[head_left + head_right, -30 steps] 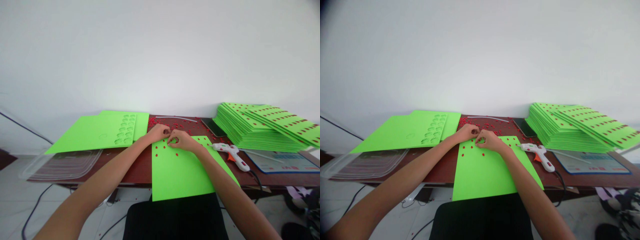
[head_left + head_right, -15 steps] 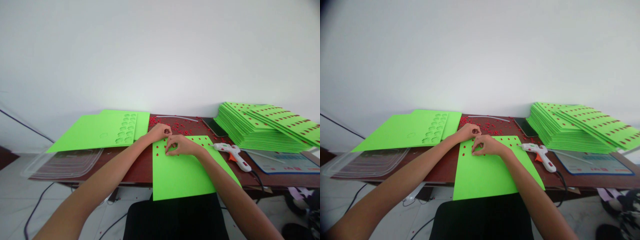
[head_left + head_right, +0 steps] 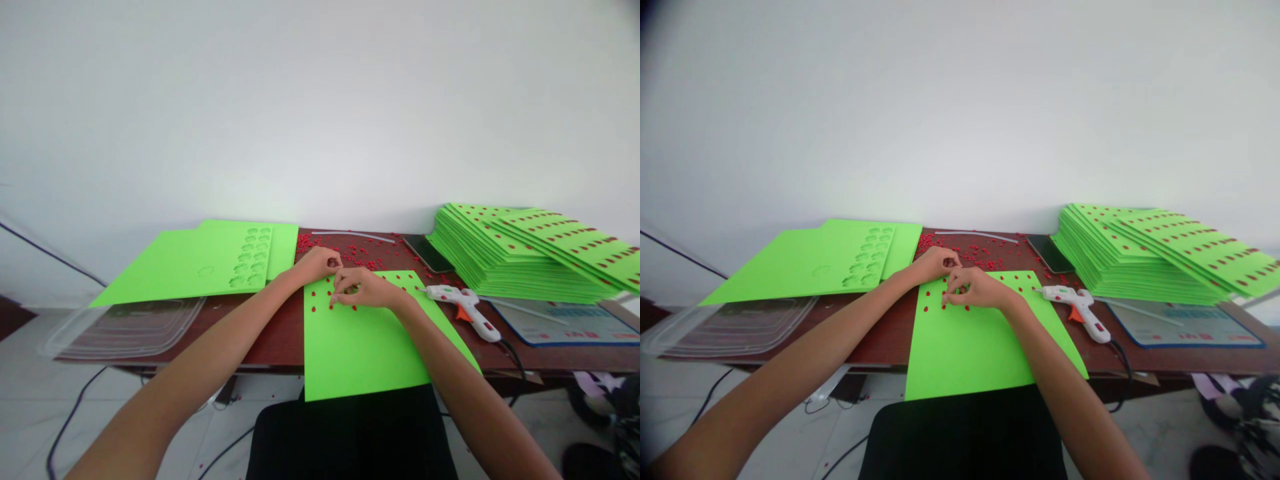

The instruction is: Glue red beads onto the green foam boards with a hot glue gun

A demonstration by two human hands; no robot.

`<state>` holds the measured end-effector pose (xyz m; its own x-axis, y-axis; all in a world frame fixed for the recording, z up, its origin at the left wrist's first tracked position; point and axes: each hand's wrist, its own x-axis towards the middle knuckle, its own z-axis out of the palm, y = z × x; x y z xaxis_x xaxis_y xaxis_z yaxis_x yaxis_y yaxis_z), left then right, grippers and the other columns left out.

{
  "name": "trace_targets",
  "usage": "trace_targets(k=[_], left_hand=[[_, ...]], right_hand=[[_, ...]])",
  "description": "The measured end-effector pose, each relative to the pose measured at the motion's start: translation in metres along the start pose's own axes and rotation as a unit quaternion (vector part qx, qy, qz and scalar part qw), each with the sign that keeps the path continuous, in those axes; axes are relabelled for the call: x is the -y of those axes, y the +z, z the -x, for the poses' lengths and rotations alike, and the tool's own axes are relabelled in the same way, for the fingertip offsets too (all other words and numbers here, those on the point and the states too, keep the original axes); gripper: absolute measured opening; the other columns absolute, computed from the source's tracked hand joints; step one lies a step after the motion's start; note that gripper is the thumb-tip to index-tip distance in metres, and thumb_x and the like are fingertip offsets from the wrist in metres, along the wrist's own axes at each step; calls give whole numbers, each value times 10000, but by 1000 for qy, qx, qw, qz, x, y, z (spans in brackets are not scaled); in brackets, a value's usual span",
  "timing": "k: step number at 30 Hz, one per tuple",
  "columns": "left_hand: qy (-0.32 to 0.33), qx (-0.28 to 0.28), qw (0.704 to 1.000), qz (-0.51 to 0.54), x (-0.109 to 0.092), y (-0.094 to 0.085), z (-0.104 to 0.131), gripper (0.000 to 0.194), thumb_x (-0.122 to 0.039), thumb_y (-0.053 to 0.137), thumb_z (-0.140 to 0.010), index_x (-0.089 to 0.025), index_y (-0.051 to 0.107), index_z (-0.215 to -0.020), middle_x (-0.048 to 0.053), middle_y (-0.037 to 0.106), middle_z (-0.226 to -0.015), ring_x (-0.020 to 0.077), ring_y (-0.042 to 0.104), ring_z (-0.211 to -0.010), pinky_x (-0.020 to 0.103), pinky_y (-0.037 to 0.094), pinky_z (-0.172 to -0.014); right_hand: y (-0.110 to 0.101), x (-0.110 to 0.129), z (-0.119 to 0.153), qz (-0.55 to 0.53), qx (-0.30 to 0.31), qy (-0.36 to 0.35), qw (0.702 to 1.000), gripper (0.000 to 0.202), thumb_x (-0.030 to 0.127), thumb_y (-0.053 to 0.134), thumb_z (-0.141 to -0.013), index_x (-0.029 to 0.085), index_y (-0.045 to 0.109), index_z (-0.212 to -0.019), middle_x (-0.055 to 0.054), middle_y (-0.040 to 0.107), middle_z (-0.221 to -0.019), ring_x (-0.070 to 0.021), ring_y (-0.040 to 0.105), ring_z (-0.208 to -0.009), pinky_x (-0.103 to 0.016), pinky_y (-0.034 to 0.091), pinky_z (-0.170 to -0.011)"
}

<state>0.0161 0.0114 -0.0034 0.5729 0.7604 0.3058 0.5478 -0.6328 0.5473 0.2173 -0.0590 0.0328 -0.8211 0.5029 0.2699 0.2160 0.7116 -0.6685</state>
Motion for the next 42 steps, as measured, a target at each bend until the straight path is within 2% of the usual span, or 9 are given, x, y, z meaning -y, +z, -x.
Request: trace_targets(k=[8, 23, 26, 28, 30, 32, 34, 36, 42], left_hand=[[-2, -2, 1000, -6, 0, 0, 0, 114, -227, 691, -814, -198, 792, -856, -11, 736, -739, 131, 633, -676, 229, 400, -635], [-8, 0, 1000, 3, 2, 1, -1, 105, -218, 691, -802, -187, 783, -844, -12, 734, -738, 129, 639, -679, 220, 396, -625], [4, -2, 1000, -17, 1, 0, 0, 80, -203, 692, -792, -176, 767, -800, -22, 701, -682, 120, 599, -637, 220, 363, -594], [18, -8, 999, -36, 0, -1, 1, 86, -212, 682, -807, -165, 747, -776, -22, 681, -655, 118, 576, -616, 224, 346, -581], [26, -11, 999, -42, -2, -2, 2, 108, -235, 670, -836, -165, 748, -811, -14, 699, -689, 121, 586, -625, 226, 357, -593], [25, -7, 999, -36, -3, -2, 2, 126, -247, 662, -858, -177, 764, -880, -1, 735, -763, 129, 621, -663, 227, 389, -625], [23, -6, 999, -30, -4, -2, 2, 131, -241, 666, -860, -187, 774, -911, 7, 753, -809, 136, 648, -699, 227, 415, -654], [21, -12, 999, -30, -3, -2, 2, 125, -243, 677, -854, -186, 777, -902, 11, 751, -800, 139, 653, -702, 226, 423, -658], [17, -11, 999, -36, -1, -1, 1, 128, -259, 687, -851, -177, 781, -876, 11, 730, -742, 134, 637, -666, 227, 414, -635]], right_hand=[[1, 0, 0, 14, 22, 15, 1000, 247, 373, 636, -957, 227, 835, -939, -33, 610, -819, -140, 585, -754, -249, 487, -671], [5, 0, 1, 23, 20, 4, 1000, 181, 290, 663, -924, 227, 832, -933, -32, 633, -812, -135, 590, -723, -230, 481, -621], [4, -4, -1, 30, -46, -7, 998, 185, 335, 679, -923, 222, 820, -884, -43, 666, -856, -151, 623, -772, -267, 509, -706], [0, -10, -2, 38, -147, 4, 988, 210, 361, 673, -926, 213, 801, -849, -62, 699, -931, -171, 651, -844, -293, 520, -770], [-6, -17, -2, 52, -253, 55, 964, 211, 376, 682, -907, 203, 779, -834, -70, 727, -958, -182, 668, -854, -296, 522, -775], [-11, -25, 0, 69, -314, 134, 937, 220, 402, 710, -869, 195, 764, -818, -59, 744, -858, -180, 669, -752, -284, 513, -698], [-15, -29, 2, 80, -326, 205, 919, 247, 433, 719, -846, 193, 751, -797, -33, 724, -707, -167, 637, -613, -270, 478, -600], [-17, -31, 4, 81, -323, 246, 910, 264, 450, 703, -850, 194, 724, -786, -8, 685, -603, -152, 597, -517, -260, 440, -545], [-19, -32, 8, 74, -293, 273, 913, 253, 430, 659, -869, 205, 629, -759, 41, 597, -503, -130, 534, -463, -246, 398, -549]])
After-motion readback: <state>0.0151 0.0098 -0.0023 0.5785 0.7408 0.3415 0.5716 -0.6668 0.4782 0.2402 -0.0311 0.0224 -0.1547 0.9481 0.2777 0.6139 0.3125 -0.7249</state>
